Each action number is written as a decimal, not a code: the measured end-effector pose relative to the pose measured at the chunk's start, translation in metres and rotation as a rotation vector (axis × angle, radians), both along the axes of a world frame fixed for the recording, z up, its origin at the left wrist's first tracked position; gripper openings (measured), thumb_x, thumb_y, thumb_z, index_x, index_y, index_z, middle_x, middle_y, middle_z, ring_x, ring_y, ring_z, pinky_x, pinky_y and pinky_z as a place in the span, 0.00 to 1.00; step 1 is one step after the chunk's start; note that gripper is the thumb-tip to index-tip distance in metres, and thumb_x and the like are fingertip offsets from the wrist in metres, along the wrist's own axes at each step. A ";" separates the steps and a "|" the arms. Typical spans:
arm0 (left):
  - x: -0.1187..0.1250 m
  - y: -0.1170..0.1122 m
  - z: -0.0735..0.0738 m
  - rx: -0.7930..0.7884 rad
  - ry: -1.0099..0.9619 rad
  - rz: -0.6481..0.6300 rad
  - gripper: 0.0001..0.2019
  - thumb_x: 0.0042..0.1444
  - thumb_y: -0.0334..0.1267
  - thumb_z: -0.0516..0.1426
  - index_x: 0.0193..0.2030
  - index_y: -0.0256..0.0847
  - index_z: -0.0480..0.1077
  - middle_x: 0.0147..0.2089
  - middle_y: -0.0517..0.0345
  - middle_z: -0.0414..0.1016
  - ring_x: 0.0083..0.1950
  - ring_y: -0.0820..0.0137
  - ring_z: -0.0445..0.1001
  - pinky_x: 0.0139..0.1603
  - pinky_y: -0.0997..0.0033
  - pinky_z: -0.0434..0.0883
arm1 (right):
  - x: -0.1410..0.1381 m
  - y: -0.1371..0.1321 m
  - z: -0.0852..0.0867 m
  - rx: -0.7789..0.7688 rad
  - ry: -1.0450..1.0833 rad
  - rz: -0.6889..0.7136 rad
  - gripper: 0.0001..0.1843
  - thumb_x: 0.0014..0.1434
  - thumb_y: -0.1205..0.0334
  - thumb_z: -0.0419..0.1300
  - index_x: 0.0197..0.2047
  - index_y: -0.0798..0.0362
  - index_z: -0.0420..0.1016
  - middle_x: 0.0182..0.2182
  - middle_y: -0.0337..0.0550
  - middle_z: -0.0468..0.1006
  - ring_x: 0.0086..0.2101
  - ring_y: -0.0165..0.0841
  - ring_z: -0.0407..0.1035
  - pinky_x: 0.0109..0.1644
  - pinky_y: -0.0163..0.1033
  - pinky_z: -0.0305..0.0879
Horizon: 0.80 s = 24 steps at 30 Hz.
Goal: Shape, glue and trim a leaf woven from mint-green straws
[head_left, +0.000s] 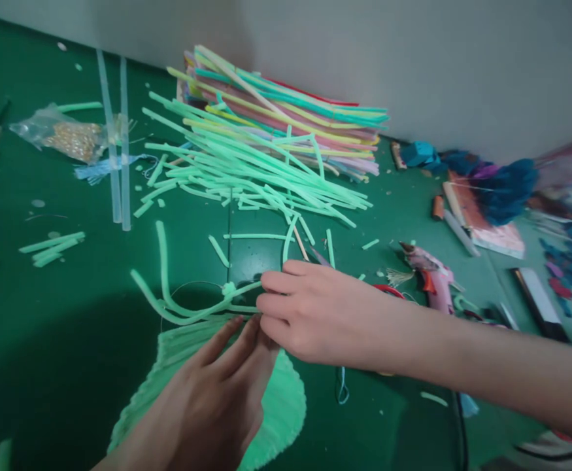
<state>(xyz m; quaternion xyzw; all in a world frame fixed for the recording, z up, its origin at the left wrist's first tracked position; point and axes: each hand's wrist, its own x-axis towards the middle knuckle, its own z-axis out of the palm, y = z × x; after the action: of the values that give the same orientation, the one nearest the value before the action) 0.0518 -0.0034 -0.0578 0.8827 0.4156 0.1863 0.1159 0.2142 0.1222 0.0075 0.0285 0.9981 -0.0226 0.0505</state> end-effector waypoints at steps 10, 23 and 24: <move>-0.026 -0.023 0.005 0.130 -0.092 0.112 0.20 0.62 0.37 0.57 0.61 0.41 0.69 0.65 0.55 0.71 0.70 0.57 0.62 0.72 0.51 0.53 | 0.035 -0.024 0.015 -0.416 0.360 -0.847 0.07 0.66 0.63 0.59 0.38 0.53 0.77 0.34 0.40 0.80 0.31 0.30 0.71 0.33 0.35 0.66; -0.046 -0.029 -0.002 0.233 0.011 0.024 0.26 0.56 0.30 0.61 0.62 0.33 0.68 0.65 0.41 0.69 0.69 0.49 0.61 0.70 0.46 0.56 | 0.031 -0.067 -0.016 -1.740 0.453 -1.390 0.22 0.50 0.57 0.73 0.48 0.54 0.77 0.28 0.33 0.73 0.28 0.23 0.67 0.32 0.28 0.64; -0.046 -0.030 -0.001 0.237 0.006 0.018 0.26 0.55 0.30 0.61 0.62 0.33 0.68 0.65 0.41 0.69 0.69 0.50 0.61 0.70 0.47 0.56 | 0.028 -0.068 -0.017 -1.731 0.475 -1.379 0.20 0.49 0.59 0.74 0.45 0.55 0.78 0.27 0.32 0.71 0.27 0.22 0.65 0.31 0.27 0.62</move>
<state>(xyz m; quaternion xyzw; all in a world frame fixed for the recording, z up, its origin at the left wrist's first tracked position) 0.0056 -0.0330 -0.0588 0.8870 0.3989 0.2325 0.0077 0.2421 0.0543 -0.0097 0.5232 0.4027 -0.7336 -0.1609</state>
